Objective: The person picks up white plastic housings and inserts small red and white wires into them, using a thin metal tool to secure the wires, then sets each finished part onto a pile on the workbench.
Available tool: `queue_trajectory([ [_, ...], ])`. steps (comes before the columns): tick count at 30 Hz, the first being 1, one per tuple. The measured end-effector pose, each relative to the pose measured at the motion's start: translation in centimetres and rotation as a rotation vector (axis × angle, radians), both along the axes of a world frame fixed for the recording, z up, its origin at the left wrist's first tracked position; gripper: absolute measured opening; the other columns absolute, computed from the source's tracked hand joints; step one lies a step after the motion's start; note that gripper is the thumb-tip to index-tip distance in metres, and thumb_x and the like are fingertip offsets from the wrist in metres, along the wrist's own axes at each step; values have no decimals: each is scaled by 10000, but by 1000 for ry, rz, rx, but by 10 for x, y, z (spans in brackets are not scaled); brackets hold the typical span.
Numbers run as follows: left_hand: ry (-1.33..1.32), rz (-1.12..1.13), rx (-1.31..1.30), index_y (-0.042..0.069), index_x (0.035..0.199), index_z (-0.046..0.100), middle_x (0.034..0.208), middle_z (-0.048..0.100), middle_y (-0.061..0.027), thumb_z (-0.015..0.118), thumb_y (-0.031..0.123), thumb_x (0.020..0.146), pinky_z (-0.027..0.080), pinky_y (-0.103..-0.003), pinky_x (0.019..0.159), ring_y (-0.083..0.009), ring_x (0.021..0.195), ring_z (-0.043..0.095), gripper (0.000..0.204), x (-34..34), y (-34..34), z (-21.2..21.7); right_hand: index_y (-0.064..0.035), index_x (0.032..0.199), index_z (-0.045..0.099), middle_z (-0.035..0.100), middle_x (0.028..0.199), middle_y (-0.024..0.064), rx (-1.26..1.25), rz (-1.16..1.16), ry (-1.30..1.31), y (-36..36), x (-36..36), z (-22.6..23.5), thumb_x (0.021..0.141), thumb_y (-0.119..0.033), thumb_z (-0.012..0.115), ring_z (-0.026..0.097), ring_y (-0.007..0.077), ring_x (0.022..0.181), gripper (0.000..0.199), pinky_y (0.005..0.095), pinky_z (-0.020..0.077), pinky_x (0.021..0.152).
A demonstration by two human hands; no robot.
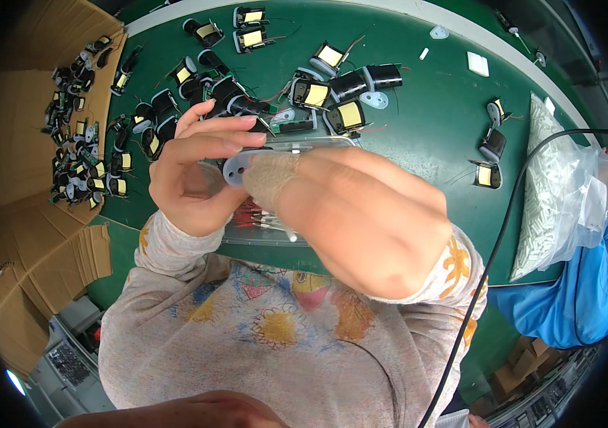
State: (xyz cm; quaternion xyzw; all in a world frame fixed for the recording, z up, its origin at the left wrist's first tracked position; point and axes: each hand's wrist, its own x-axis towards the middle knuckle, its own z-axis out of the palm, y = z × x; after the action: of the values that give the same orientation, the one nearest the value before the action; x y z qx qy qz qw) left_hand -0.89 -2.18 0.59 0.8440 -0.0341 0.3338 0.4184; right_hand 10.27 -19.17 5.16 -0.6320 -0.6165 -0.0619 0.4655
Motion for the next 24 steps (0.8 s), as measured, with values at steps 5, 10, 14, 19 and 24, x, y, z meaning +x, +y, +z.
queue_trajectory([
  [5,-9,-4,21,91,864,622,885,693,-19,762,57,593,330,-406,926,-189,960,625,307,1,1,1,65,826,645,645,767,161,58,4,-80,7,-3,-3,527,85,734,630,254,663,313,299,506,582],
  [10,44,-69,-107,78,848,615,945,676,-61,763,60,616,397,-388,883,-206,948,623,276,-2,-4,3,50,774,638,636,736,148,-19,-12,64,9,-3,-2,554,60,732,611,245,622,240,305,479,549],
  [14,-75,-350,-224,30,877,409,945,612,-235,732,70,713,490,-410,772,-353,911,616,364,-2,6,-4,24,762,645,621,739,128,-7,-13,114,6,-2,-4,552,37,710,598,235,607,221,292,479,547],
  [19,-92,-310,-135,11,865,434,1005,585,-246,659,35,756,519,-345,737,-300,866,634,251,-8,4,3,-2,792,663,611,775,112,79,-67,-34,11,-5,-6,528,3,664,596,223,642,264,279,497,556],
  [24,-75,-196,-137,-14,878,466,1001,587,-260,665,12,745,537,-334,684,-295,799,648,241,-17,-10,3,35,824,644,597,809,130,105,-3,-233,6,-7,-11,479,-52,597,585,251,696,359,299,509,589],
])
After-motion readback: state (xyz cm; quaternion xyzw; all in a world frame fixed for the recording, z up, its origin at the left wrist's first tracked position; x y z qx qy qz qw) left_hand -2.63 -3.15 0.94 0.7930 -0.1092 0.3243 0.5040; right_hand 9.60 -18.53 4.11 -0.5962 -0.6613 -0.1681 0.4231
